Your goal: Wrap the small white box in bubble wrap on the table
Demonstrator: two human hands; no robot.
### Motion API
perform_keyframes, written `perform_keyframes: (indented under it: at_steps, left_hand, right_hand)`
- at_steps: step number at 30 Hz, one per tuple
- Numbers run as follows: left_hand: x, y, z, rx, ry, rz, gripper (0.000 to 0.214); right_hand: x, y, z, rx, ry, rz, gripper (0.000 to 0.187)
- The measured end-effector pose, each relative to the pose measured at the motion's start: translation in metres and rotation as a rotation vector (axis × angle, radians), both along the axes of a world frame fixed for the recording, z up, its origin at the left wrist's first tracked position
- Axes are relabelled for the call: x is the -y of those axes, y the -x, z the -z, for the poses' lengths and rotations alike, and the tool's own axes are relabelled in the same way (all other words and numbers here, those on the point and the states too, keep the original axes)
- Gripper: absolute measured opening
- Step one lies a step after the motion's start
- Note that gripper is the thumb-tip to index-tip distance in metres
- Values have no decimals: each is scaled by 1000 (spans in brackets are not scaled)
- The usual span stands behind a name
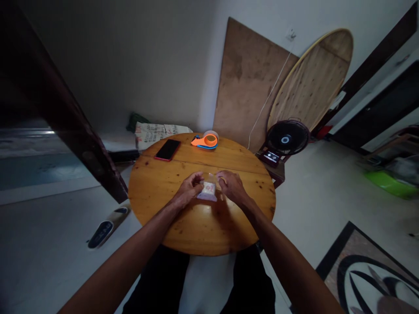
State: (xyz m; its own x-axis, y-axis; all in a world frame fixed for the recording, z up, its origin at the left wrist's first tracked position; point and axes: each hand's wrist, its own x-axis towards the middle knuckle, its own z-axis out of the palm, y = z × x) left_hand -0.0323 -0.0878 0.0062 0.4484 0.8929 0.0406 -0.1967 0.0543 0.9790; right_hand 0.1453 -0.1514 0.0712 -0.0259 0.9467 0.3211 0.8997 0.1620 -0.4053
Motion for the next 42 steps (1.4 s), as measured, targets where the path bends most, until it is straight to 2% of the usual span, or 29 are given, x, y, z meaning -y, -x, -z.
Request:
perform_keyframes:
  at_steps: [5,7,11,15,18,22,28,32,35,37,40,42]
  left_hand:
    - [0,1,2,8,2,6,55]
    - [0,2,2,8,-6,11,55]
    - [0,3,1,-20,-33,9,56]
    - [2,3,1,-90,-78,-17,70]
    - [4,2,3,-67,-103,17,83]
    - [5,-1,5,27,-108,85,91]
    - [12,3,-10,22,-109,96,86]
    - [12,6,-16,17,-114,138,75]
    - [9,6,-9,41,-91,129,69]
    - [6,4,-5,58,-54,113,70]
    - [4,3,-3,64,-7,102,72]
    - [5,3,-5,58,17,65,72]
  right_hand:
    - [3,-4,8,-253,128,50,43]
    - [-3,0,14,-313,158,63,45]
    - [-22,11,25,-409,131,-26,22]
    - [-36,18,30,-527,26,20,20]
    - [-40,17,24,-573,-43,61,21]
    - [-41,13,6,-557,-50,95,22]
    - [-48,7,-15,-518,-66,130,25]
    - [-63,3,-16,-612,-90,128,23]
    - [-75,0,-12,-717,-96,164,24]
    - [-78,-2,-10,-767,-48,187,25]
    - [-71,-6,-10,-819,38,263,24]
    - [-59,-9,-11,-841,42,329,25]
